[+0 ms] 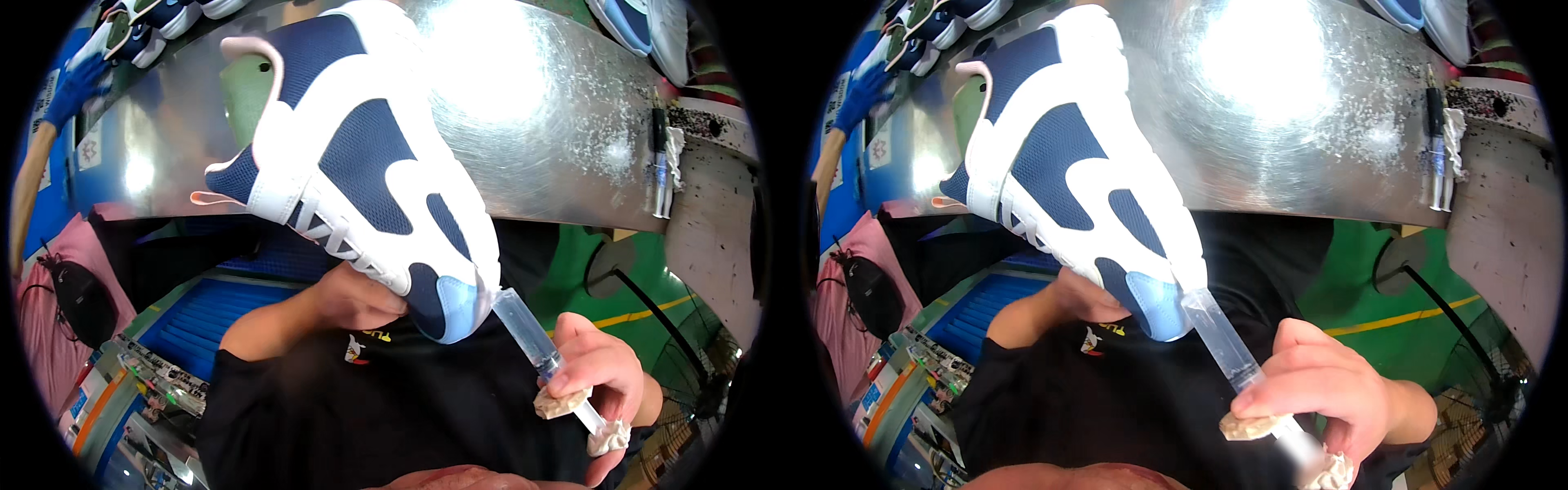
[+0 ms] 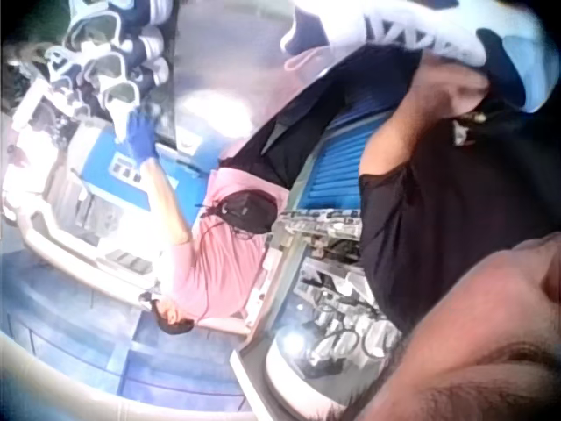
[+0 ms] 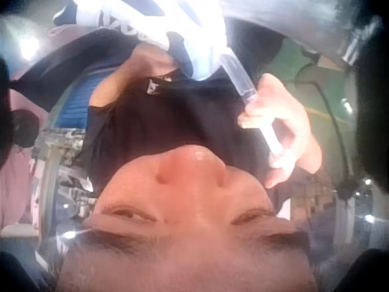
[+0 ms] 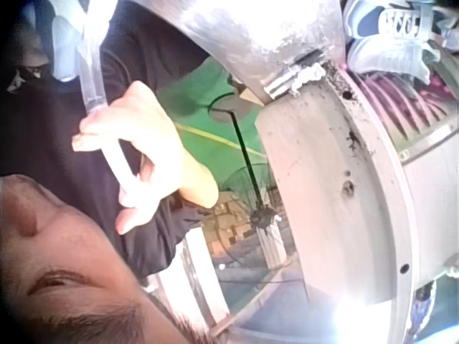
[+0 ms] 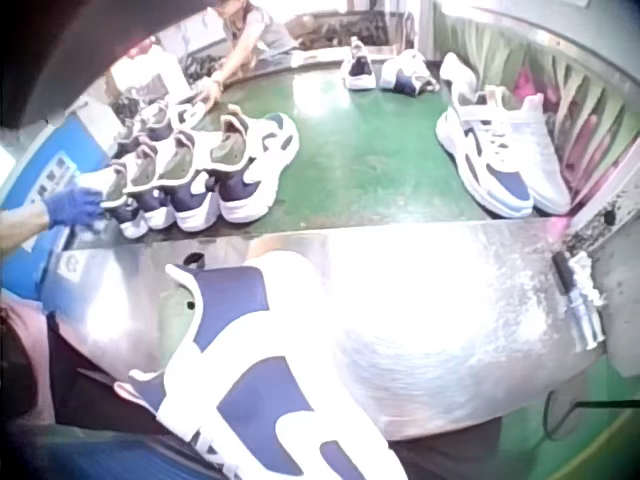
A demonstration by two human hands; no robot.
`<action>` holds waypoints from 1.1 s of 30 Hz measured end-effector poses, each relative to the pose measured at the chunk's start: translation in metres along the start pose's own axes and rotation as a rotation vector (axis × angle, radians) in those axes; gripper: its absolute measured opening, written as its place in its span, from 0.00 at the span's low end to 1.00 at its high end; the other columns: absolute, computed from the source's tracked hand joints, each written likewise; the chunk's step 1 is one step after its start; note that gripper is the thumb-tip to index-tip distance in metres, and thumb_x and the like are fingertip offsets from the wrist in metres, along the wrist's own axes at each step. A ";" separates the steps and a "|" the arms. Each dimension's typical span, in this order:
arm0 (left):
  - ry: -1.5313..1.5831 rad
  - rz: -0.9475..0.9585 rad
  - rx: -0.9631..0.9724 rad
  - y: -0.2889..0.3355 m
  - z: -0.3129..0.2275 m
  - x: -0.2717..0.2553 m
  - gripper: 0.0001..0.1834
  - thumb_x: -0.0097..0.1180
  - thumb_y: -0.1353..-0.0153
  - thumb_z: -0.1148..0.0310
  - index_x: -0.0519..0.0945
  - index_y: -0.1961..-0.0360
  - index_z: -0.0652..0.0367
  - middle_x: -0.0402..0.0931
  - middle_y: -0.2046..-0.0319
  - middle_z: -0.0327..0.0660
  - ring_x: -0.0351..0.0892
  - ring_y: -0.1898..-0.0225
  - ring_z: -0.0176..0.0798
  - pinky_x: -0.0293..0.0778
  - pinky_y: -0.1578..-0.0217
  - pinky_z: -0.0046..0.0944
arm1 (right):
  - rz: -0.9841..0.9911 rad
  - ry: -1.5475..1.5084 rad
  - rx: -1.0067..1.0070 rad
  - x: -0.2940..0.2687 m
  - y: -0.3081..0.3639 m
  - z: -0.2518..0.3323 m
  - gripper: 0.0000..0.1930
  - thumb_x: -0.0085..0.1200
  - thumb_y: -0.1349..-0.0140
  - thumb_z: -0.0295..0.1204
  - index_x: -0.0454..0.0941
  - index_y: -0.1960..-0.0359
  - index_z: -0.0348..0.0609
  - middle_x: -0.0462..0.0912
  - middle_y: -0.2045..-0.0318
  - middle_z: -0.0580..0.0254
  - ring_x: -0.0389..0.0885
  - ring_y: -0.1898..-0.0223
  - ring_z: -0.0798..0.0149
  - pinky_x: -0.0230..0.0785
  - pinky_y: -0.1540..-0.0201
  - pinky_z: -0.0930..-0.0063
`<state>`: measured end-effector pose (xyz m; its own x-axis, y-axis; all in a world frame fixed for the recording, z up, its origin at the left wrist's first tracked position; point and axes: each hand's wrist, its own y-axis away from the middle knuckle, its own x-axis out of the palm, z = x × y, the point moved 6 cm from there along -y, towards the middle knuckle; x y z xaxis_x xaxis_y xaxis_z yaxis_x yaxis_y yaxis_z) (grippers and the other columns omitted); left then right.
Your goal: The person injects a clear liquid into the seams of several sneakers using a syringe. They handle multiple shoes one at a time, rotating each to access different areas along the sole and upper. After each injection, the shoe is placed back on the metal workbench.
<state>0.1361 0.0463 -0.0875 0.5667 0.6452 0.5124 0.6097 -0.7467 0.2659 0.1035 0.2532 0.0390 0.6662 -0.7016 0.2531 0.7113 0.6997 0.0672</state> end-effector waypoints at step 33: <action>0.935 0.011 0.082 -0.118 -0.037 0.036 0.16 0.56 0.42 0.79 0.74 0.52 0.55 0.76 0.55 0.39 0.76 0.53 0.35 0.75 0.51 0.38 | -0.399 0.995 -0.326 0.023 0.035 0.004 0.31 0.64 0.56 0.53 0.76 0.58 0.41 0.77 0.71 0.68 0.60 0.79 0.68 0.53 0.74 0.75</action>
<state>0.0639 0.1517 -0.0709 -0.0808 0.2191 0.9724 0.6645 -0.7153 0.2164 0.1430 0.2624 0.0516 0.1559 -0.7654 -0.6244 0.8412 0.4342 -0.3222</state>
